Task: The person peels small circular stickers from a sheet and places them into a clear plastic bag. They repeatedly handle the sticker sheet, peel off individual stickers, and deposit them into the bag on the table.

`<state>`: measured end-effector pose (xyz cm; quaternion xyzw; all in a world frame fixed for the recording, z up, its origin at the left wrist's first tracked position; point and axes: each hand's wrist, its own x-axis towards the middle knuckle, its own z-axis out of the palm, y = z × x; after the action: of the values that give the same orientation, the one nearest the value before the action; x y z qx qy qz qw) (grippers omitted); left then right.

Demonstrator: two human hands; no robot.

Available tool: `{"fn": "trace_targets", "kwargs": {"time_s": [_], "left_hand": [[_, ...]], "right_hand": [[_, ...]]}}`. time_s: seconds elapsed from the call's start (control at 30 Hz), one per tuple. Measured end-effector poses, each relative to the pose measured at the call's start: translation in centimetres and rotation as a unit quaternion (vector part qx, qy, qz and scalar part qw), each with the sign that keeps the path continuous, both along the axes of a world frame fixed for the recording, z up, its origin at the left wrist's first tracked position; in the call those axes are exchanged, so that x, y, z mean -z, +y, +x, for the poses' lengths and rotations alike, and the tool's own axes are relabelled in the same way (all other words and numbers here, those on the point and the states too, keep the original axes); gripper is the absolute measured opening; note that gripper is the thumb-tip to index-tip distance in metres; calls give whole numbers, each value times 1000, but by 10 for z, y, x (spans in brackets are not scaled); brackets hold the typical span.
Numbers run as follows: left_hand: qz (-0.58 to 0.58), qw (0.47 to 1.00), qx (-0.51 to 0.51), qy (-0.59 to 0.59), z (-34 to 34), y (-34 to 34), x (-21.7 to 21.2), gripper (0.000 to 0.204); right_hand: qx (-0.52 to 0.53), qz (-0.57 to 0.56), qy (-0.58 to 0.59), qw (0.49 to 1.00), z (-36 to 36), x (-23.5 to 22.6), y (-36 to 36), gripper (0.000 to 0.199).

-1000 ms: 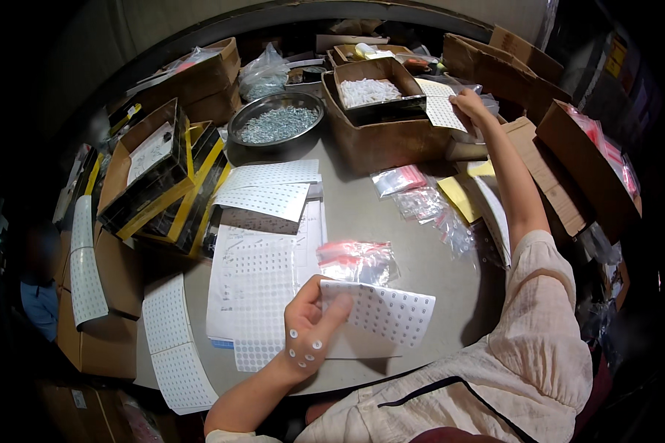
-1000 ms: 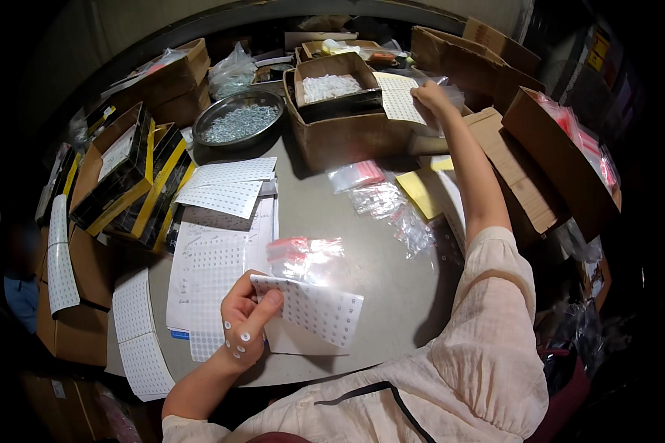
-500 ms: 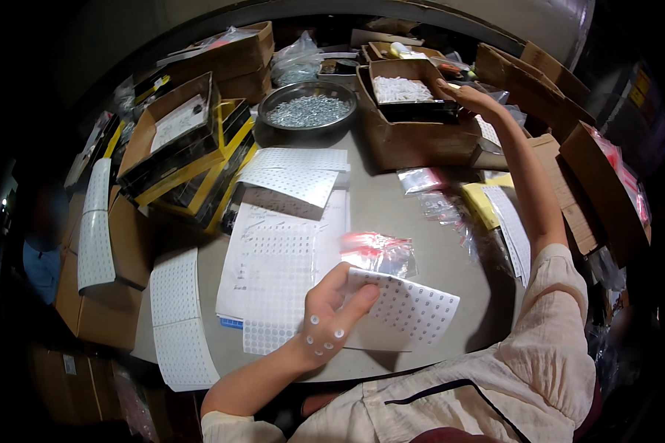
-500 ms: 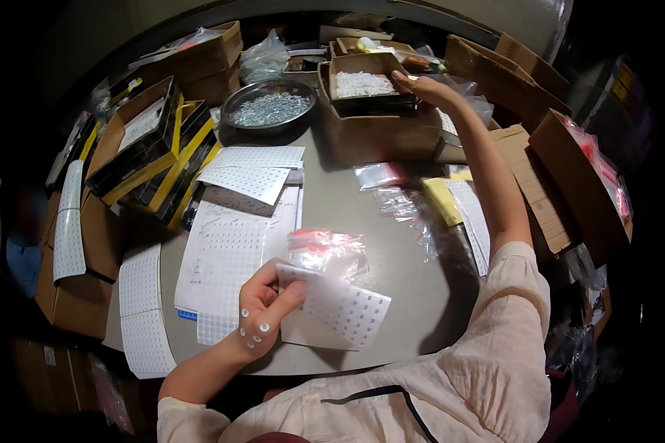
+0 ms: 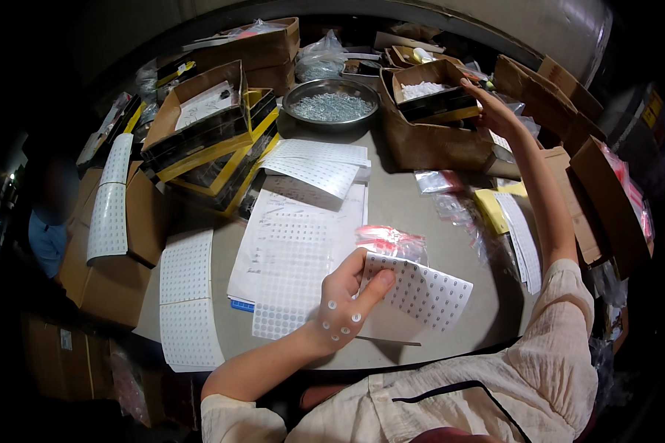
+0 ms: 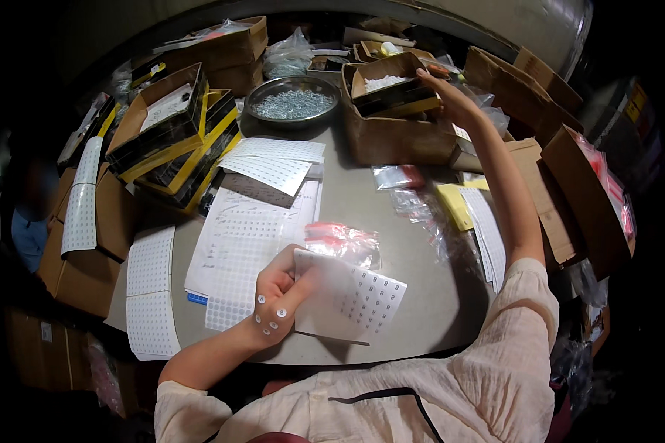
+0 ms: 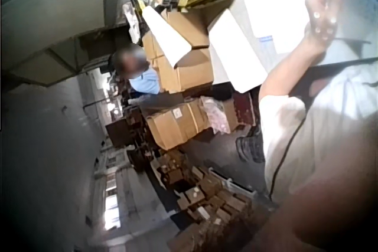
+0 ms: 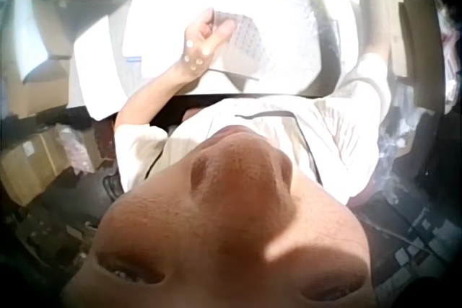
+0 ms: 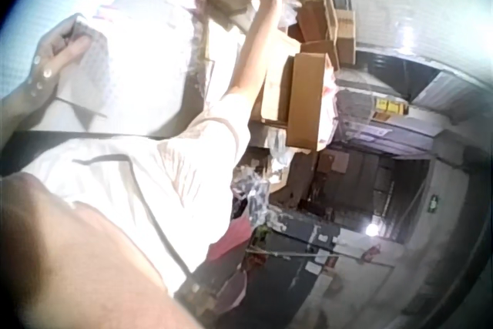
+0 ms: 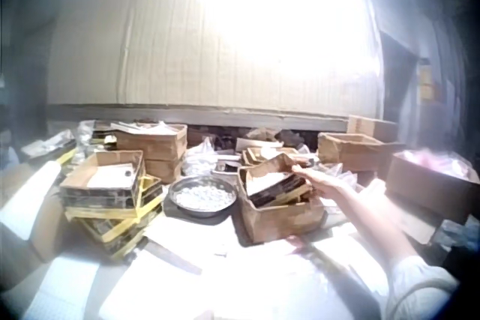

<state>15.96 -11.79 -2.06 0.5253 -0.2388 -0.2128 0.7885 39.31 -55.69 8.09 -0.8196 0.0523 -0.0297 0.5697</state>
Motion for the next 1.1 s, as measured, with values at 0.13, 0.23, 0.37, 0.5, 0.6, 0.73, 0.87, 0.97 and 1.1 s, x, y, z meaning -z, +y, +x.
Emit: {"fn": "trace_targets", "kwargs": {"time_s": [0.13, 0.23, 0.37, 0.5, 0.6, 0.73, 0.87, 0.97, 1.1], "left_hand": [[-10, 1000, -19, -12, 2, 1, -1, 27], [-4, 1000, -29, -8, 3, 1, 0, 27], [-11, 999, -38, -18, 6, 0, 0, 27], [-12, 999, -43, -14, 9, 2, 2, 27], [-18, 999, -32, -14, 11, -3, 4, 27], [-13, 999, -48, -14, 9, -3, 5, 29], [-26, 999, -41, -16, 10, -3, 8, 29], [-30, 999, -29, -11, 12, -2, 8, 29], [-33, 998, -42, -17, 12, -2, 5, 28]], "right_hand": [[-1, 67, -28, 997, 7, 9, 18, 56], [10, 113, 30, 993, 17, 10, 18, 47], [37, 131, 4, 991, 21, 25, -8, 40], [50, 253, -2, 966, 22, 33, 3, 48], [8, 238, -9, 971, 22, 26, -21, 48], [4, 272, -97, 957, 20, 30, 21, 38], [-12, 306, -155, 939, 22, 19, 37, 30], [-40, 349, -179, 919, 36, 14, 47, 29], [-81, 364, -193, 908, 57, 7, 84, 27]]}}
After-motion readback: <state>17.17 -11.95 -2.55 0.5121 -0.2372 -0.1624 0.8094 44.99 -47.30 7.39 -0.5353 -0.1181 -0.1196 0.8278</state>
